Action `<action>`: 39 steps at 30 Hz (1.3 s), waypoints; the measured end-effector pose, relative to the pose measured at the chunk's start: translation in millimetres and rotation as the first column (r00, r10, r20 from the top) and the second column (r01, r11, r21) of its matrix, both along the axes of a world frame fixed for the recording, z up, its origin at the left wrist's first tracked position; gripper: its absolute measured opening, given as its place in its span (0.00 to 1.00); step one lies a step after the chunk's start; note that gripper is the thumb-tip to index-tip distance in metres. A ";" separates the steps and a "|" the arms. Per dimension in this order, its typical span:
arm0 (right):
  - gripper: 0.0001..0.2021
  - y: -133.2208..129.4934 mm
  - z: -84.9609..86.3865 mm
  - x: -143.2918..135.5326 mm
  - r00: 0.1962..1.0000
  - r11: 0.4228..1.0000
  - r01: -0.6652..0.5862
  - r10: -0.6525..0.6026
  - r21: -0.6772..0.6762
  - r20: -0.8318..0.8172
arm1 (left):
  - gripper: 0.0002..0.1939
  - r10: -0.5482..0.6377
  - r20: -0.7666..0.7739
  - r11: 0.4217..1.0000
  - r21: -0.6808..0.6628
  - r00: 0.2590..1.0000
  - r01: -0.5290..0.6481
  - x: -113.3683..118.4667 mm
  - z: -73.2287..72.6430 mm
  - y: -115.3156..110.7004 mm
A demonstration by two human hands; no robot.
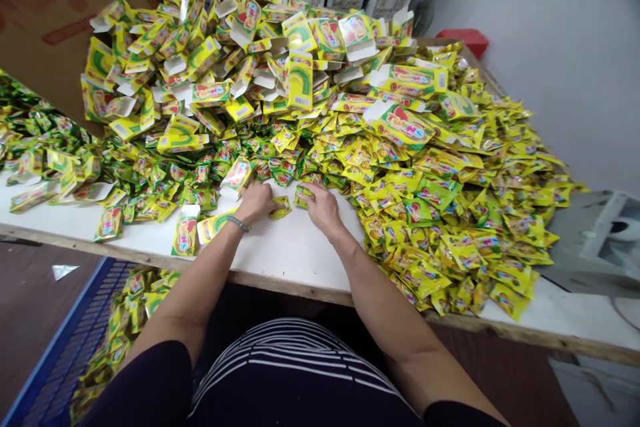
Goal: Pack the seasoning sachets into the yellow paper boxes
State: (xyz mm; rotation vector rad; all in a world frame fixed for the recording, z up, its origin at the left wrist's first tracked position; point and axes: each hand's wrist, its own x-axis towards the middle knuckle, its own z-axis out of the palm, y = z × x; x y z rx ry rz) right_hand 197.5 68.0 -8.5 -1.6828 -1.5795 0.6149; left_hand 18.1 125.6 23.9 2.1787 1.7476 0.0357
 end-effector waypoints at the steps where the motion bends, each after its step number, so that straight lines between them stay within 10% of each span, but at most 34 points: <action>1: 0.15 0.1 -0.3 1.5 0.999 1.000 -0.001 0.001 0.000 -0.039 | 0.16 0.005 0.041 1.000 -0.008 0.999 -0.005 0.7 1.2 -1.0; 5: 0.17 0.8 -2.7 3.1 0.966 1.000 -0.011 0.007 -0.014 -0.259 | 0.07 0.026 0.359 1.000 -0.008 0.933 -0.024 1.6 2.3 -3.3; 9: 0.19 0.9 -4.7 -0.4 0.922 0.996 -0.090 0.079 -0.010 -0.378 | 0.08 0.112 0.790 0.972 -0.214 0.603 0.100 2.9 -3.1 -6.9; 12: 0.17 -0.5 -4.1 -3.0 0.947 1.000 -0.024 0.025 0.006 -0.321 | 0.13 0.230 0.891 0.950 -0.294 0.392 0.109 6.5 -4.9 -13.2; 16: 0.17 -2.6 -2.9 -5.0 0.929 0.998 -0.054 0.056 0.015 -0.365 | 0.21 0.250 0.922 0.950 -0.292 0.295 0.108 11.1 -1.5 -22.5; 20: 0.21 -3.9 -2.7 -5.8 0.825 0.989 -0.147 0.132 0.016 -0.549 | 0.23 0.203 0.899 0.956 -0.268 0.389 0.122 -3.8 15.9 -30.6; 23: 0.23 -4.5 -1.3 -4.4 0.837 0.998 -0.065 0.061 0.011 -0.544 | 0.26 -0.004 0.696 0.987 -0.112 0.718 0.115 -35.8 36.5 -40.7; 26: 0.23 -4.6 1.7 -3.8 0.897 0.999 0.018 -0.002 0.030 -0.442 | 0.38 -0.177 0.130 0.980 0.111 0.976 0.163 -71.8 46.2 -53.7; 31: 0.16 -6.7 5.3 -7.6 0.956 0.999 0.031 -0.022 0.024 -0.291 | 0.30 -0.201 -0.216 0.969 0.098 0.955 0.226 -98.1 32.7 -66.4; 36: 0.16 -9.0 5.3 -3.2 0.937 0.999 0.031 -0.018 0.031 -0.349 | 0.10 -0.043 0.248 0.985 0.172 0.968 0.000 -80.3 28.0 -52.2; 39: 0.18 -9.0 8.0 2.1 0.877 0.999 0.019 -0.002 0.032 -0.480 | 0.14 0.072 0.719 0.997 -0.024 0.691 -0.078 -56.6 27.1 -37.7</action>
